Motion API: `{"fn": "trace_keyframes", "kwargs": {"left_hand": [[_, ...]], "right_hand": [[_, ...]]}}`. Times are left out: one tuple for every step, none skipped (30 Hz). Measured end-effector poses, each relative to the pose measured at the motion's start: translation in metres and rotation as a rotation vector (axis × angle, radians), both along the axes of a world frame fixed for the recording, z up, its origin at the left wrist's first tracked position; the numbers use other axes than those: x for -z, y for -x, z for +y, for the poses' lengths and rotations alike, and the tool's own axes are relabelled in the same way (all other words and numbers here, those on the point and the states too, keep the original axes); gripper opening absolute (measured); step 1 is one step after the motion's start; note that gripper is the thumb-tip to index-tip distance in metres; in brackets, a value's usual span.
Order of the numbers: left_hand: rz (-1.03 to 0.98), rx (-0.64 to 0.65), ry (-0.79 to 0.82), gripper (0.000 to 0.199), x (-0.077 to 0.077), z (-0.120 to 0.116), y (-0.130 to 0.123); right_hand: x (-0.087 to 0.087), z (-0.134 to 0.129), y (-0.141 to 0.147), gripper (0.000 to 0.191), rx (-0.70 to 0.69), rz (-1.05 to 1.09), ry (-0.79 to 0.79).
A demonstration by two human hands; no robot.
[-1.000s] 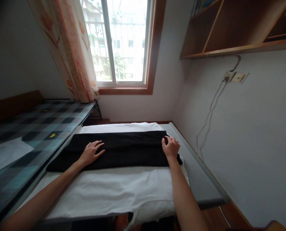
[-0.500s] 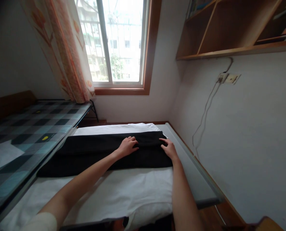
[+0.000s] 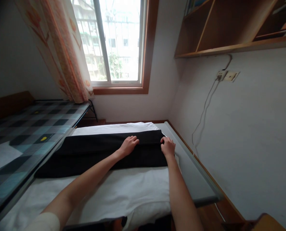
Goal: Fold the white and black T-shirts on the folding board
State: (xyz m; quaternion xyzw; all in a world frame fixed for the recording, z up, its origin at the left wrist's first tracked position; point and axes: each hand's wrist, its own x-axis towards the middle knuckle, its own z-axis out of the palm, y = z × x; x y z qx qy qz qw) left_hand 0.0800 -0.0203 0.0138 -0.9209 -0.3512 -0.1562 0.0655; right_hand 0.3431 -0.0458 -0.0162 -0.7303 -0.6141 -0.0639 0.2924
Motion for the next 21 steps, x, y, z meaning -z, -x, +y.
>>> {"fn": "trace_keyframes", "kwargs": {"left_hand": [[0.036, 0.018, -0.013, 0.019, 0.004, -0.001, 0.000], [0.062, 0.027, -0.025, 0.018, 0.007, -0.002, 0.000], [0.081, 0.029, -0.036, 0.017, 0.009, -0.003, 0.000], [0.095, 0.028, -0.046, 0.016, 0.010, -0.004, 0.000], [0.105, 0.026, -0.055, 0.015, 0.010, -0.004, -0.001], [0.114, 0.023, -0.062, 0.015, 0.010, -0.005, -0.001], [0.122, 0.022, -0.068, 0.015, 0.009, -0.005, -0.001], [0.127, 0.025, -0.071, 0.015, 0.008, -0.006, -0.001], [0.130, 0.031, -0.073, 0.016, 0.007, -0.006, -0.002], [0.130, 0.037, -0.070, 0.016, 0.005, -0.006, -0.002], [0.125, 0.042, -0.061, 0.017, 0.004, -0.006, -0.002], [0.115, 0.047, -0.046, 0.019, 0.004, -0.006, -0.002], [0.101, 0.051, -0.025, 0.021, 0.003, -0.006, -0.001], [0.083, 0.058, 0.001, 0.022, 0.002, -0.006, 0.001], [0.059, 0.068, 0.030, 0.022, 0.002, -0.005, 0.003], [0.031, 0.079, 0.058, 0.022, 0.001, -0.005, 0.006], [0.000, 0.088, 0.086, 0.022, 0.001, -0.005, 0.010], [-0.035, 0.089, 0.113, 0.025, 0.000, -0.004, 0.016], [-0.070, 0.081, 0.140, 0.027, 0.000, -0.003, 0.023], [-0.104, 0.063, 0.167, 0.029, 0.000, -0.002, 0.031], [-0.134, 0.036, 0.194, 0.029, 0.000, 0.000, 0.041]], "right_hand": [[0.001, -0.001, 0.001, 0.021, 0.017, -0.018, 0.043], [0.001, -0.002, 0.001, 0.022, 0.035, -0.024, 0.078], [0.001, -0.003, 0.001, 0.024, 0.057, -0.019, 0.105], [0.001, -0.004, 0.001, 0.025, 0.082, -0.005, 0.121], [0.000, -0.004, 0.001, 0.025, 0.109, 0.014, 0.122], [-0.001, -0.005, 0.002, 0.025, 0.140, 0.034, 0.102], [-0.002, -0.005, 0.002, 0.025, 0.165, 0.051, 0.060], [-0.004, -0.005, 0.004, 0.024, 0.173, 0.063, 0.001], [-0.005, -0.006, 0.006, 0.024, 0.154, 0.068, -0.064], [-0.006, -0.006, 0.009, 0.024, 0.098, 0.068, -0.119], [-0.007, -0.006, 0.014, 0.024, 0.010, 0.064, -0.152], [-0.007, -0.006, 0.019, 0.025, -0.095, 0.056, -0.155], [-0.006, -0.006, 0.025, 0.025, -0.195, 0.040, -0.129], [-0.005, -0.005, 0.031, 0.024, -0.271, 0.015, -0.084], [-0.003, -0.005, 0.036, 0.023, -0.313, -0.016, -0.031], [-0.001, -0.005, 0.040, 0.022, -0.324, -0.050, 0.018], [0.000, -0.005, 0.043, 0.020, -0.313, -0.081, 0.055], [0.001, -0.004, 0.045, 0.019, -0.294, -0.105, 0.079], [0.002, -0.004, 0.046, 0.019, -0.273, -0.121, 0.092], [0.002, -0.005, 0.046, 0.018, -0.256, -0.133, 0.096], [0.002, -0.005, 0.046, 0.018, -0.245, -0.146, 0.094]]}}
